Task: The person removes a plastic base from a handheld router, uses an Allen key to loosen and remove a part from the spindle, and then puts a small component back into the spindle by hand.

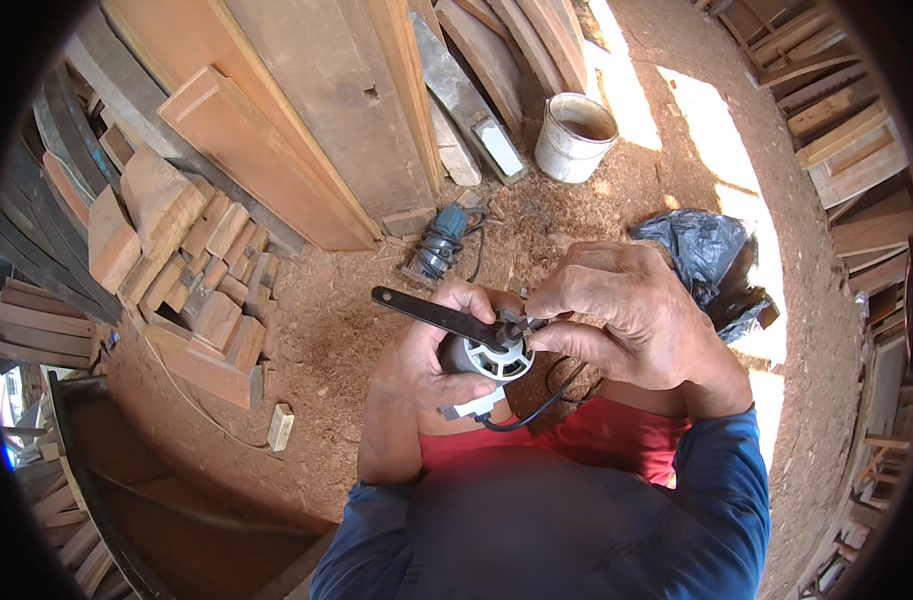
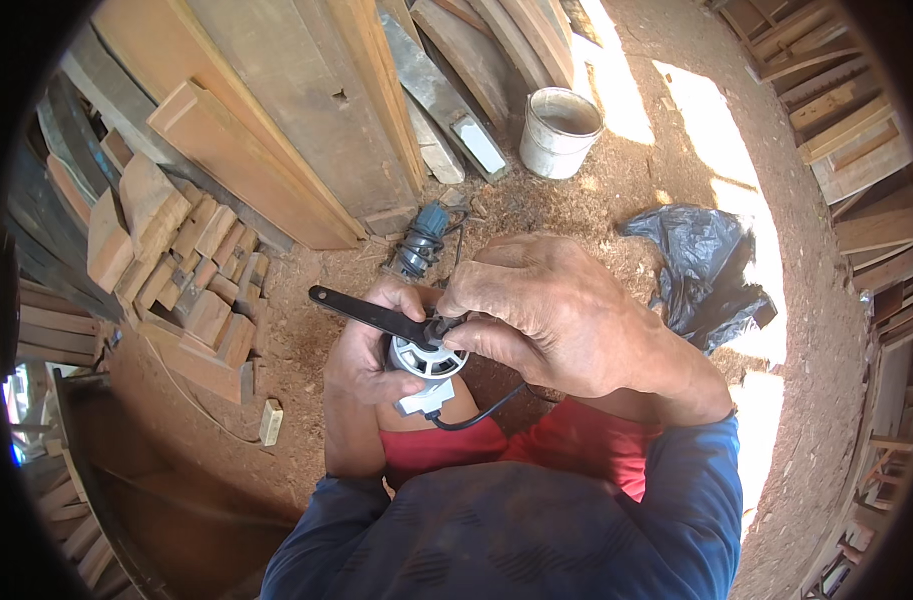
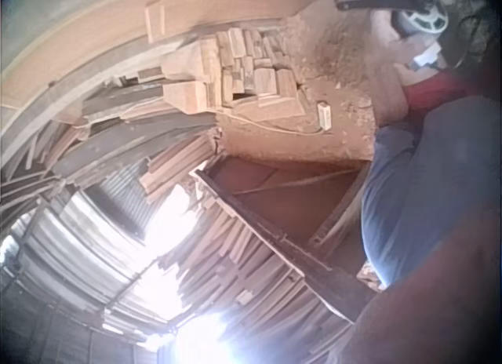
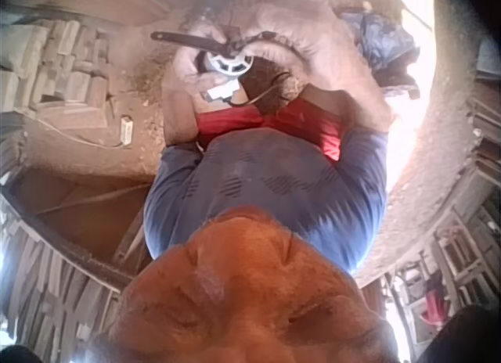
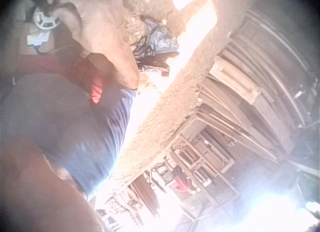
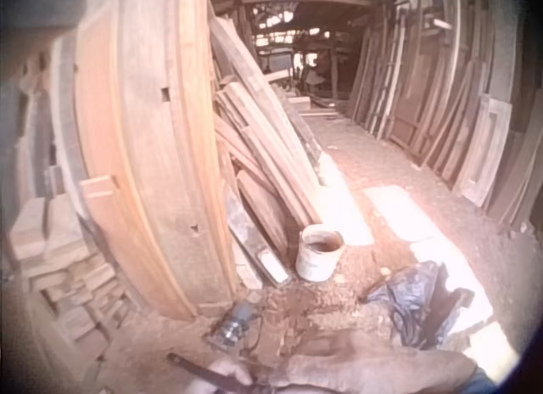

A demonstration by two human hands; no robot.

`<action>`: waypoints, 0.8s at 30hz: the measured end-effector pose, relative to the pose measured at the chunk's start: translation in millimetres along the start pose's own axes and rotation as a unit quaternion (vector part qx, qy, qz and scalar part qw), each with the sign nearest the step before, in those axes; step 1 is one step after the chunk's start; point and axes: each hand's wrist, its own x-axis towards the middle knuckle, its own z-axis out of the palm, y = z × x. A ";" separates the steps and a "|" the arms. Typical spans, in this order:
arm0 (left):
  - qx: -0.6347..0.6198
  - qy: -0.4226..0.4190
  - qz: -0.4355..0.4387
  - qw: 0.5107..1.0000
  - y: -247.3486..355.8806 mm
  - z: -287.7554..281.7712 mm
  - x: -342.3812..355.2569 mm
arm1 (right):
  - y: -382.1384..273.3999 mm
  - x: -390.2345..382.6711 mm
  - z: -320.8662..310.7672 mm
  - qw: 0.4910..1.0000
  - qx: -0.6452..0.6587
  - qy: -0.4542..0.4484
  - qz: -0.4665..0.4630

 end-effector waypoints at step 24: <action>0.100 0.051 -0.056 0.992 22.5 7.6 16.6 | -2.9 0.7 3.3 0.991 0.069 -0.025 0.116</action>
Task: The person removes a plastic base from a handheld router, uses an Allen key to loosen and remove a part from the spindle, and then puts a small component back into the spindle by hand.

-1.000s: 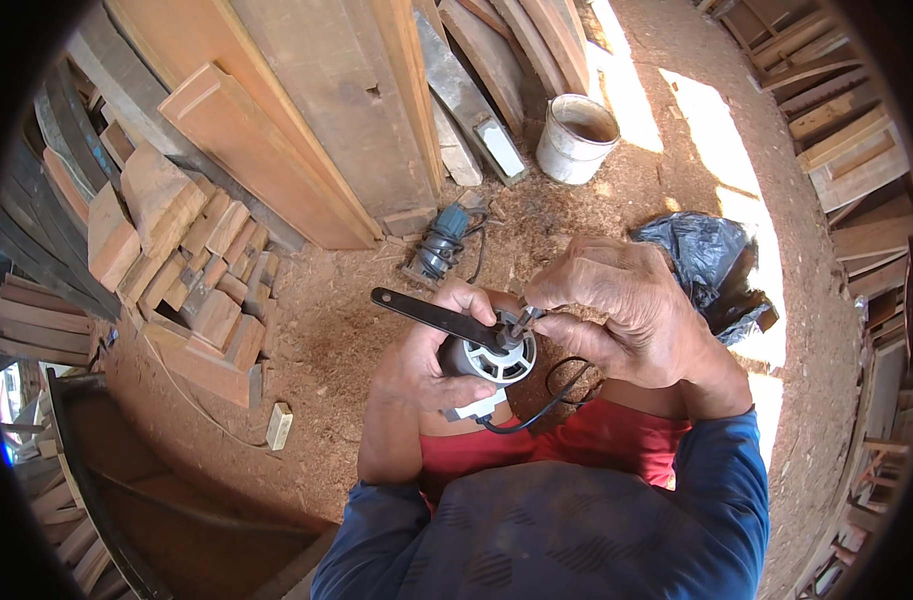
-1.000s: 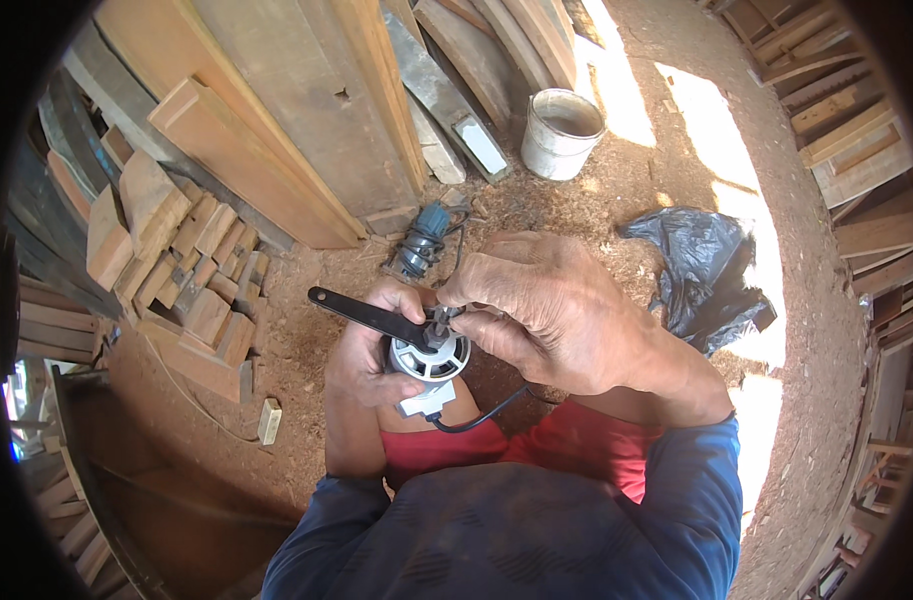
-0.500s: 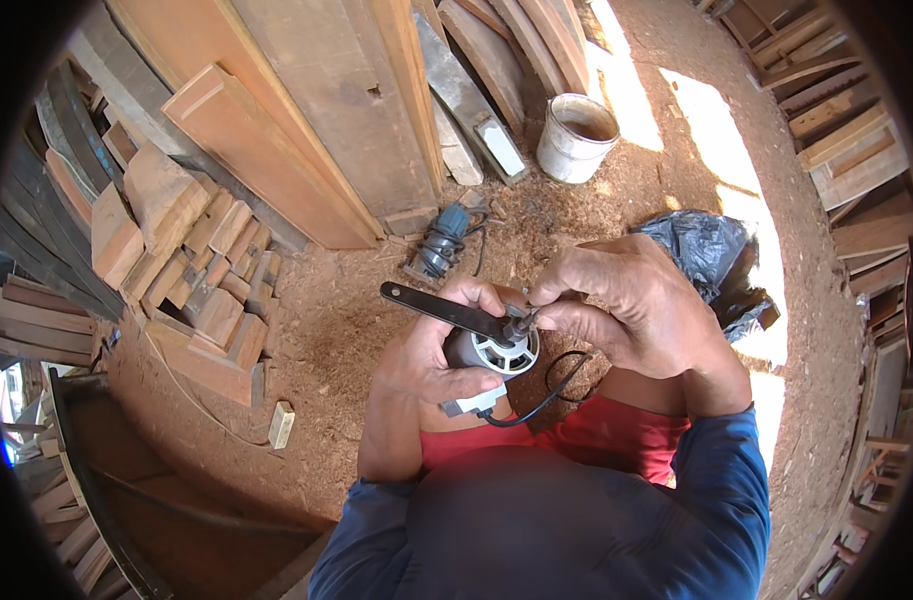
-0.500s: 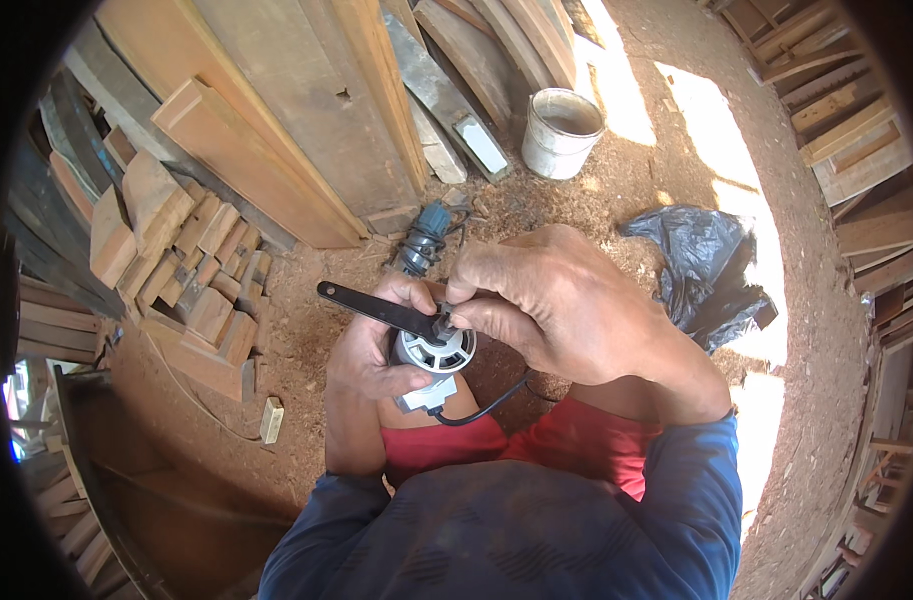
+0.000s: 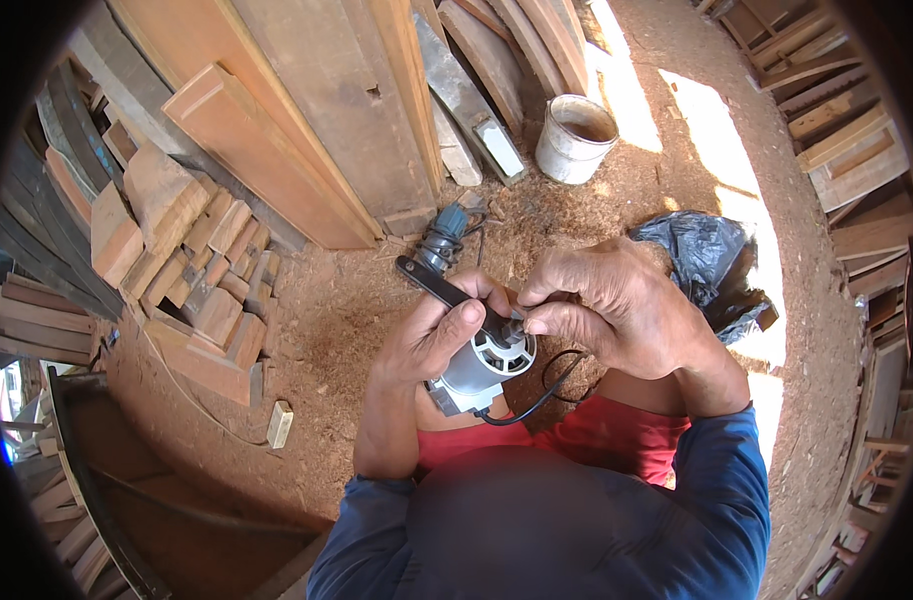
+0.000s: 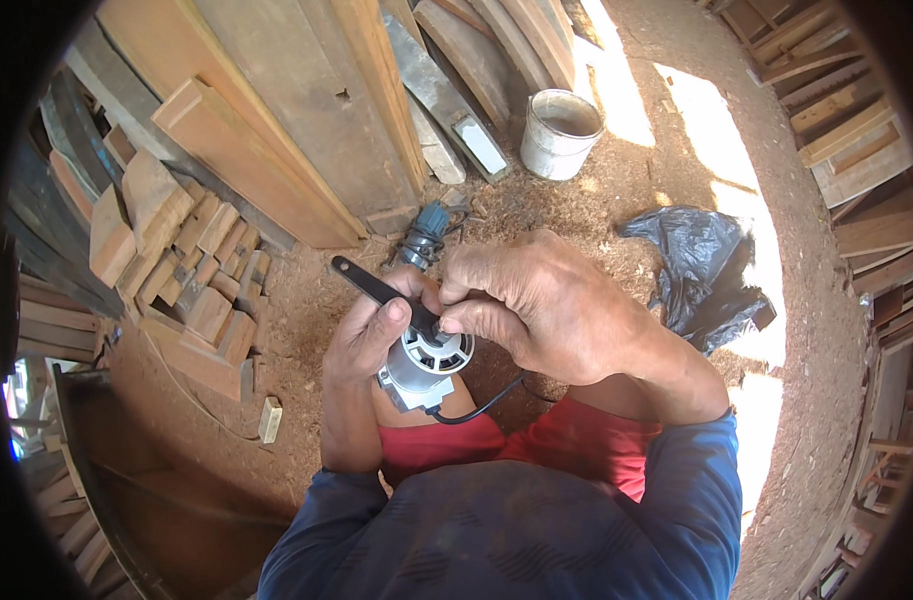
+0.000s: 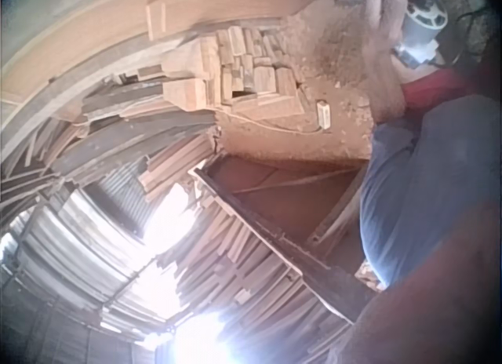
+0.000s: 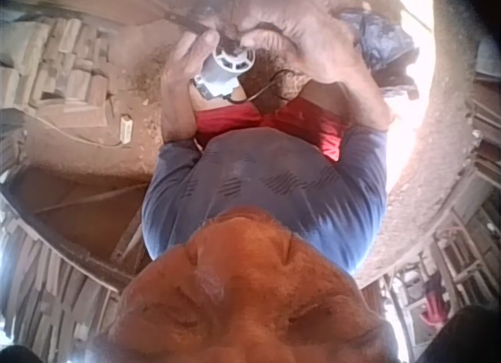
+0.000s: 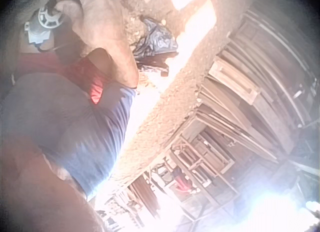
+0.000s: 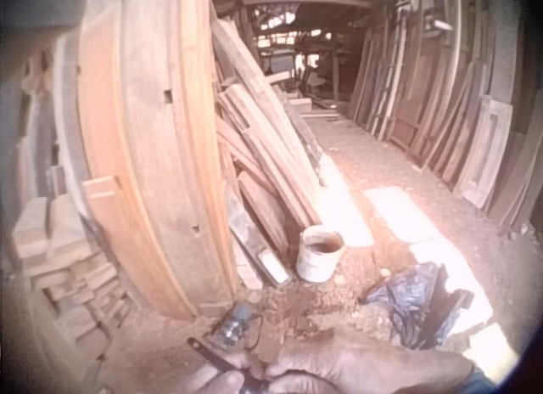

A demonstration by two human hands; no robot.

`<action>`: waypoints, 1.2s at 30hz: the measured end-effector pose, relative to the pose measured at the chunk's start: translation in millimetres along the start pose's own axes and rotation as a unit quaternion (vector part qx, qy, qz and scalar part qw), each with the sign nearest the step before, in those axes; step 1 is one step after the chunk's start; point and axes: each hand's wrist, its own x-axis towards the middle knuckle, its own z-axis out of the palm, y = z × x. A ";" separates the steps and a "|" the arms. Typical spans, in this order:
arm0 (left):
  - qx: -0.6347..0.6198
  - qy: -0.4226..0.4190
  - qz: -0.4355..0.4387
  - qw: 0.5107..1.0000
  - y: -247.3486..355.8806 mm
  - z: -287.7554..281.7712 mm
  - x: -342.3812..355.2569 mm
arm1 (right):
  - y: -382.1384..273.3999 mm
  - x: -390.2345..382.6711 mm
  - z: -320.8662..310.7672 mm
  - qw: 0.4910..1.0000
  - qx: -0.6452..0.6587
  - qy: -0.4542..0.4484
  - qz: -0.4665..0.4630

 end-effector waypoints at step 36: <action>-0.048 -0.025 -0.052 0.997 -8.7 -12.7 1.1 | 11.5 3.7 8.4 0.991 -0.133 0.002 -0.025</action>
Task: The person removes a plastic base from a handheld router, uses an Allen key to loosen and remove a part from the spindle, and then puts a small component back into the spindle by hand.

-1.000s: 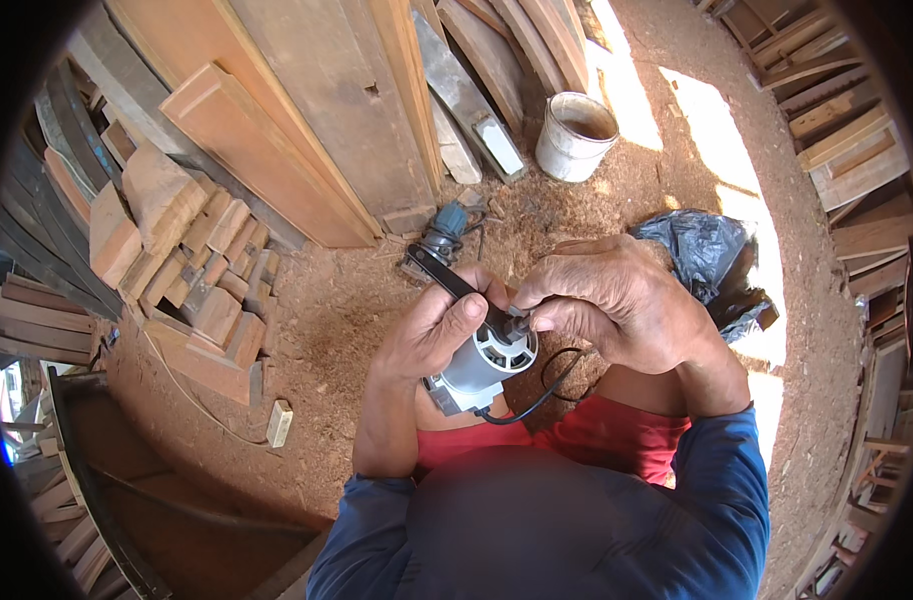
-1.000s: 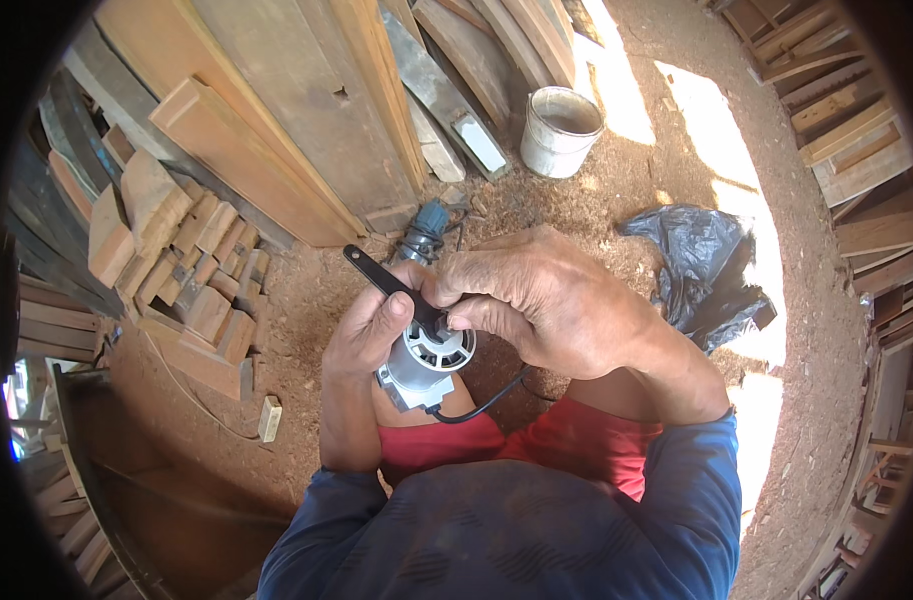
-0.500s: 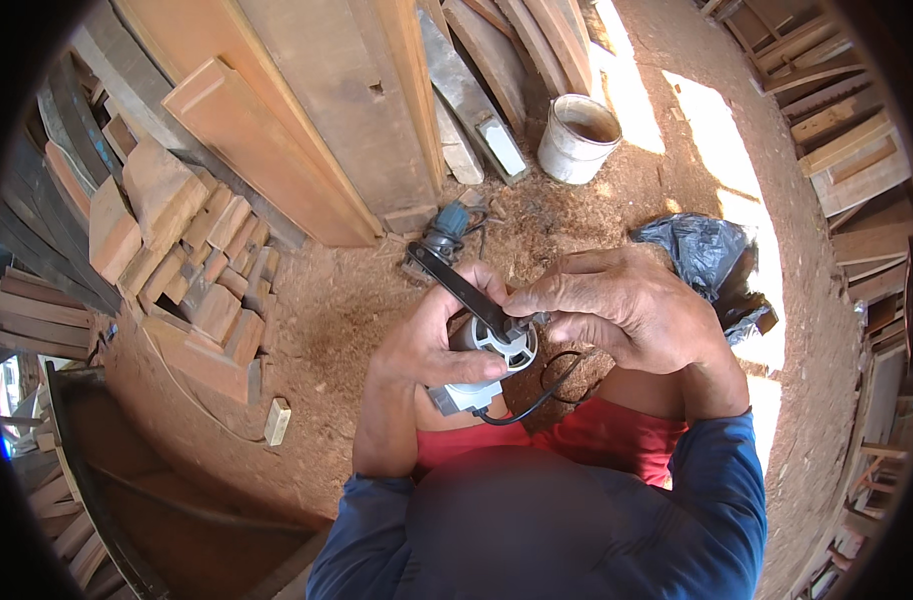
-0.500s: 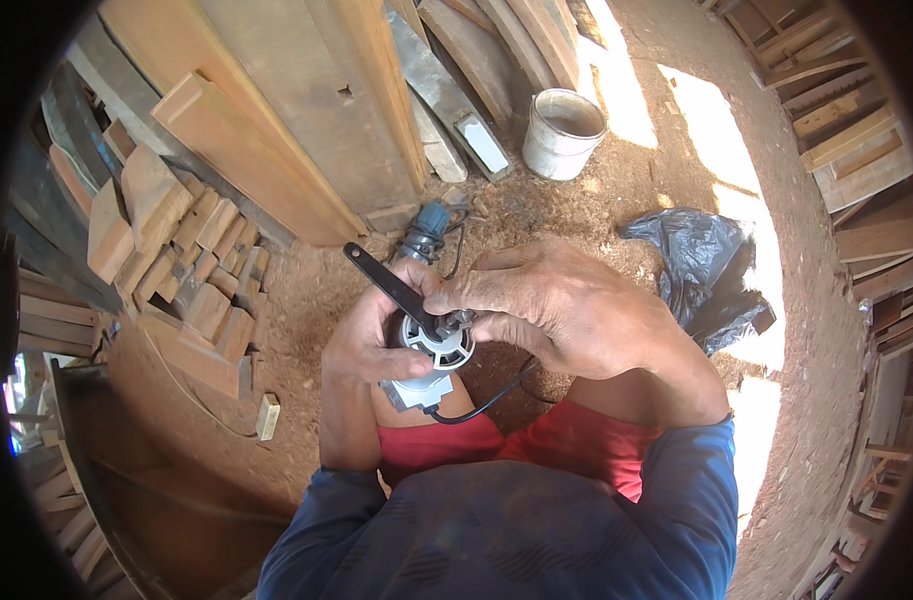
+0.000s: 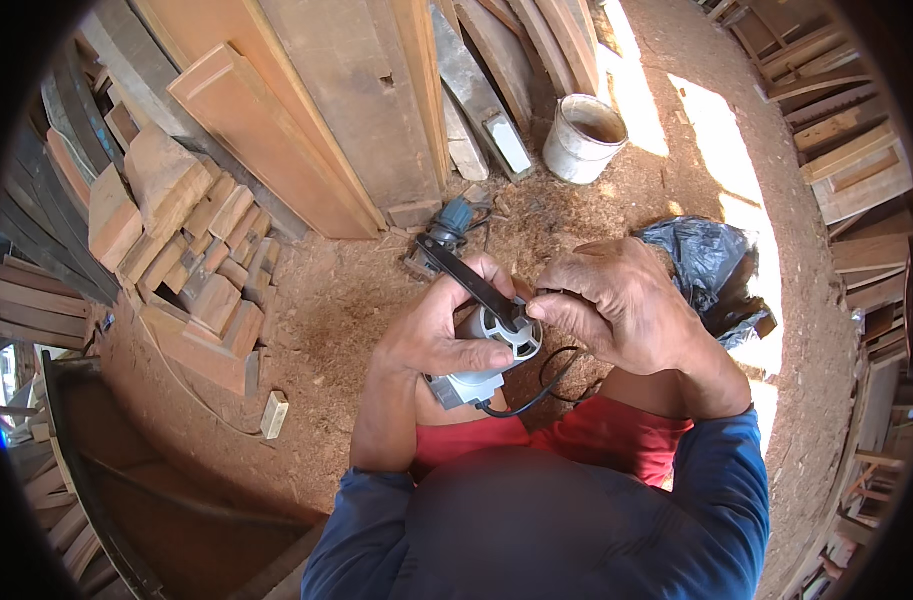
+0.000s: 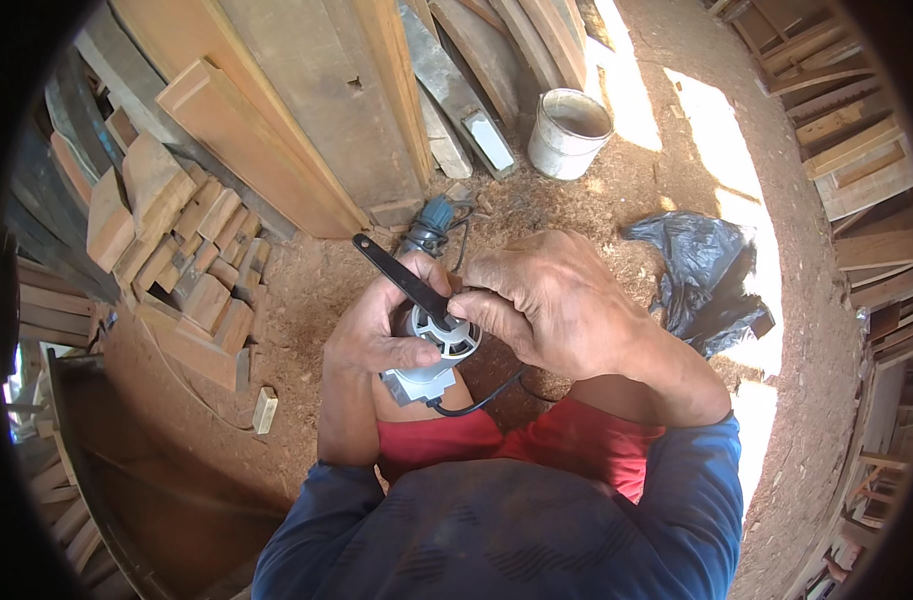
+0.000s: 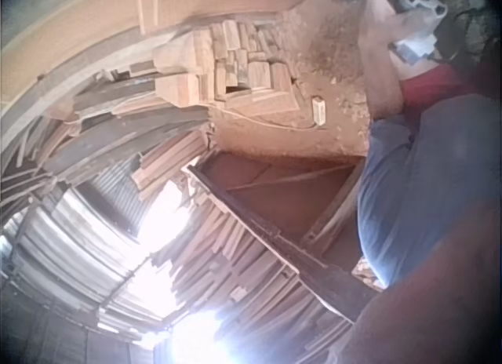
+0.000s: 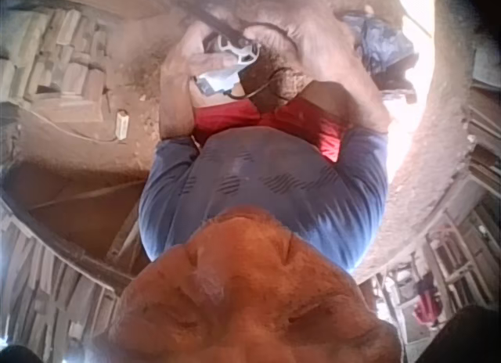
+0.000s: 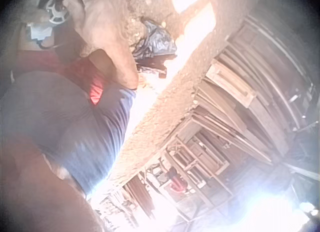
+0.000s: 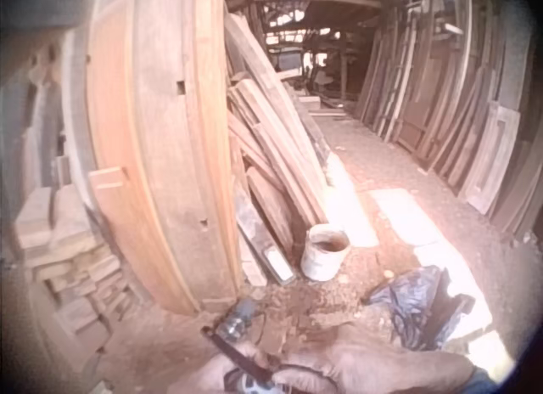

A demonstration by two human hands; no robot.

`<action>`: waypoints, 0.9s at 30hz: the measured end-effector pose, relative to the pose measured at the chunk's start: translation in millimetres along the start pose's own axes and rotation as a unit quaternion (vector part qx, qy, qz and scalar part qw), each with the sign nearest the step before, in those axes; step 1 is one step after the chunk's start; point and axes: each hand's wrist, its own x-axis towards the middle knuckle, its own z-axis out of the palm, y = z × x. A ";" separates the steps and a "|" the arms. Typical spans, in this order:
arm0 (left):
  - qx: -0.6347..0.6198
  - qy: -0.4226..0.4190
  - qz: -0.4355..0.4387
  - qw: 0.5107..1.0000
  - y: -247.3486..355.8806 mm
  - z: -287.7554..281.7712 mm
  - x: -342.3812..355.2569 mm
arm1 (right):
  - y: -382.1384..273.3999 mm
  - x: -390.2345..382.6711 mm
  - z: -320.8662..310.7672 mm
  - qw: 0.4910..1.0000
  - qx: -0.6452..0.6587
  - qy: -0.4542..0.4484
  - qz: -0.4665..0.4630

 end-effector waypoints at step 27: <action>0.018 0.087 -0.057 0.994 -3.3 -0.9 0.3 | -0.7 3.1 1.1 0.984 0.081 -0.063 0.146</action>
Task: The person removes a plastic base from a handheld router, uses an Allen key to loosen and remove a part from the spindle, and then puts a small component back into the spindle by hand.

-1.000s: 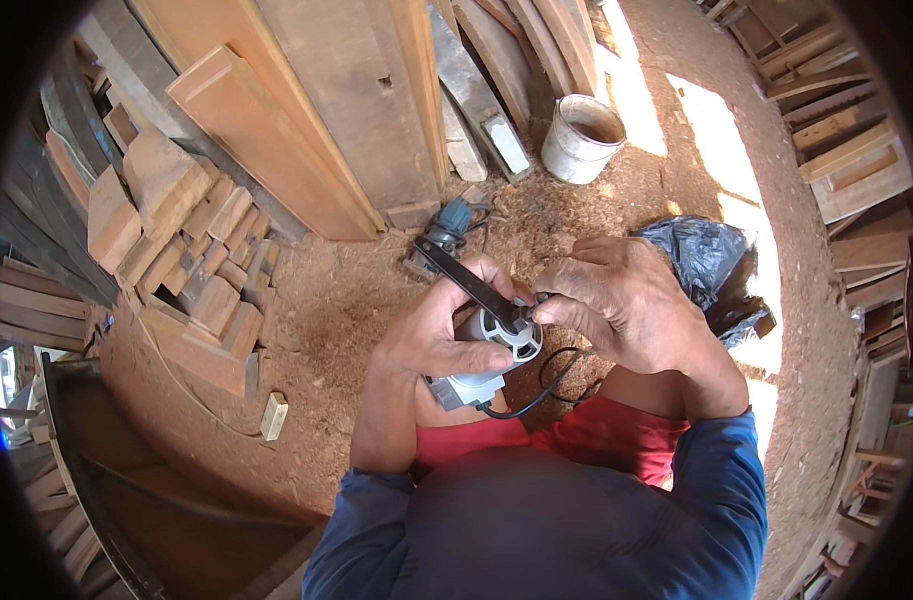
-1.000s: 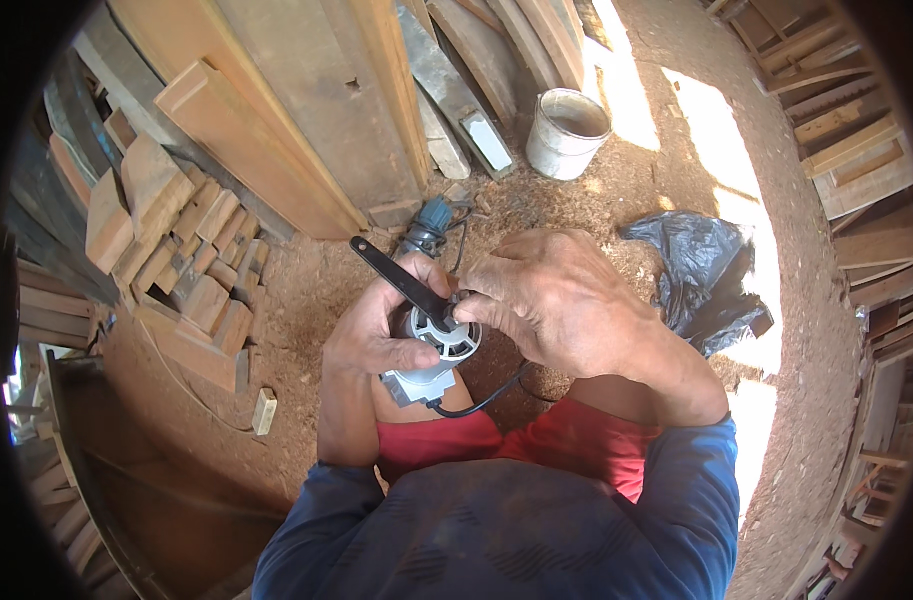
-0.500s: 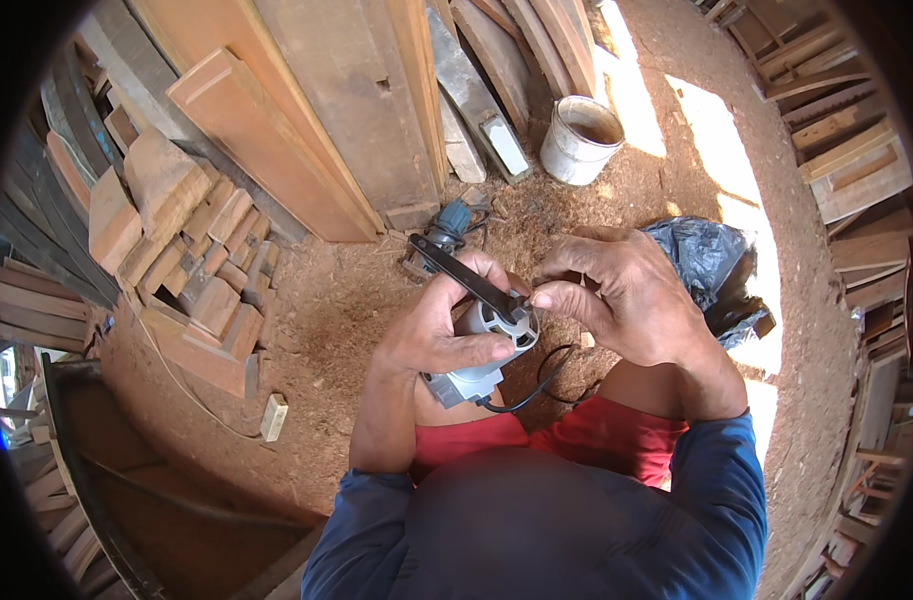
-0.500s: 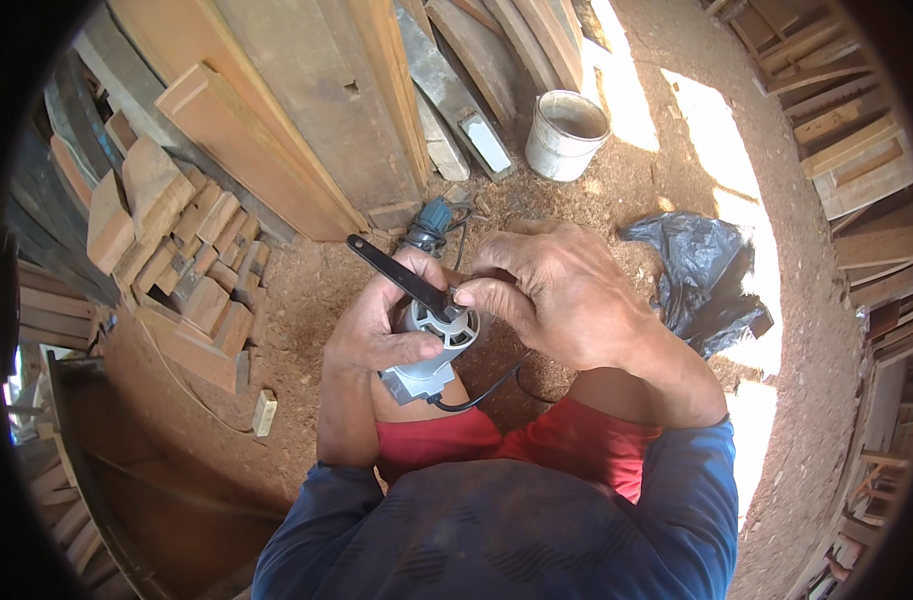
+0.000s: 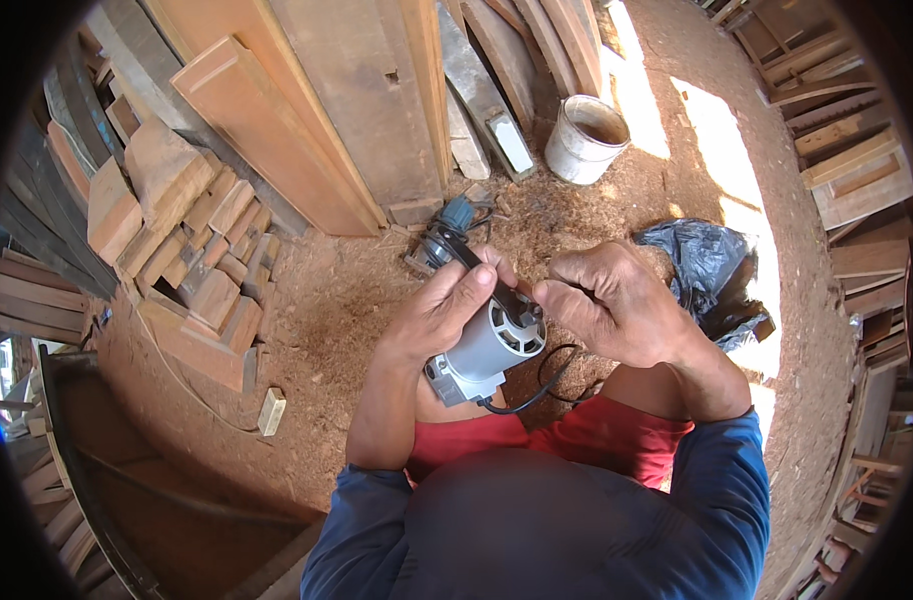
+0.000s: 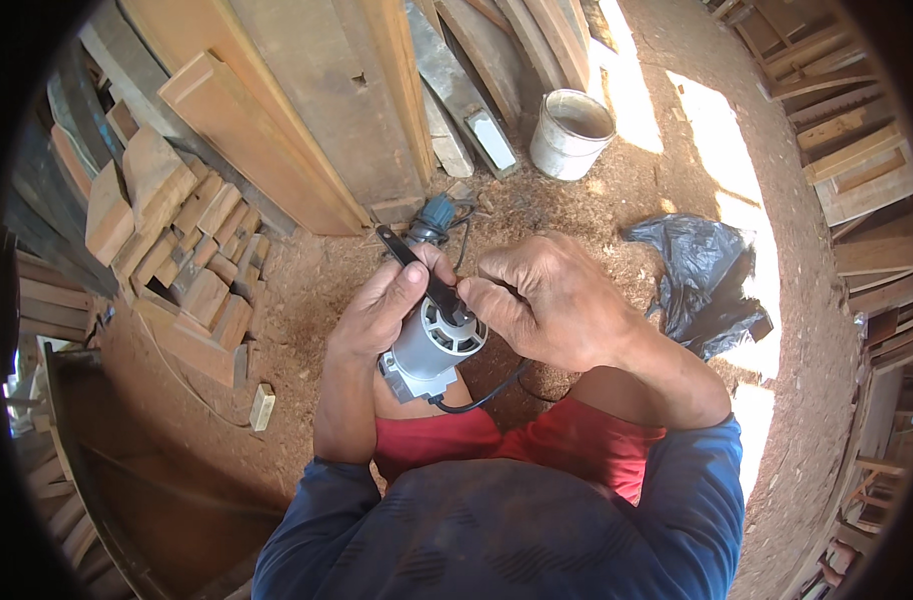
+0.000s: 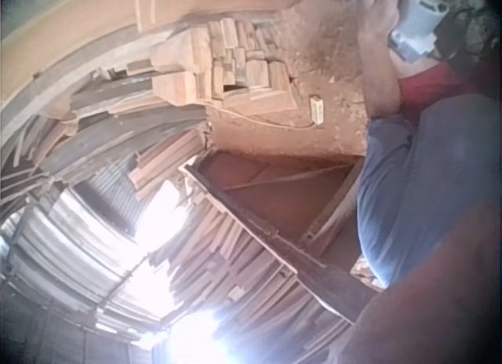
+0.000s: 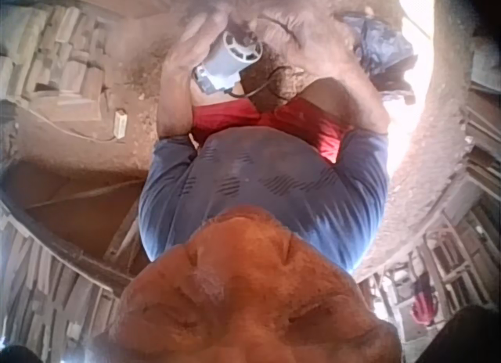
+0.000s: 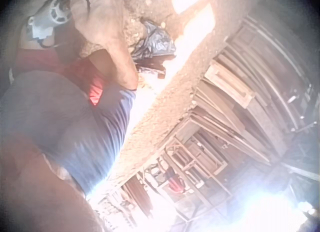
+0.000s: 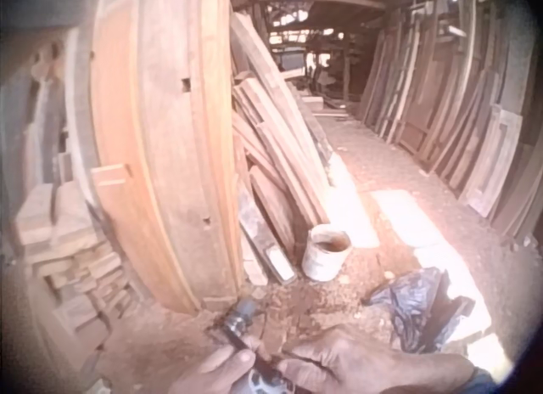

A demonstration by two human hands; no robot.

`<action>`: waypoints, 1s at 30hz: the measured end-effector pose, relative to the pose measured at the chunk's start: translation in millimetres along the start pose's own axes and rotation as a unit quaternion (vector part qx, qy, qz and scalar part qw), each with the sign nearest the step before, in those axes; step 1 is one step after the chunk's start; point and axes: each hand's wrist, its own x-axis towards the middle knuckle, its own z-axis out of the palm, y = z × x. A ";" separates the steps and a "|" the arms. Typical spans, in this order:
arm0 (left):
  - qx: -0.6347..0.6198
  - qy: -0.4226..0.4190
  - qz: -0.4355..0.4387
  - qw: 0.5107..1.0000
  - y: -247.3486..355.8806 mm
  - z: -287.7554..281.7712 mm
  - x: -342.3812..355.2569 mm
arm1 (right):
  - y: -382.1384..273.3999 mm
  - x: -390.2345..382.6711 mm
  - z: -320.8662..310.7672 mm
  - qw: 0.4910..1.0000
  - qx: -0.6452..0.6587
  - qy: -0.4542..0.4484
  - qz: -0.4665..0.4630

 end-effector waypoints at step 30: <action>-0.043 -0.115 0.021 0.992 -7.8 -18.9 -2.9 | 21.4 5.9 -1.9 0.945 -0.074 0.085 -0.306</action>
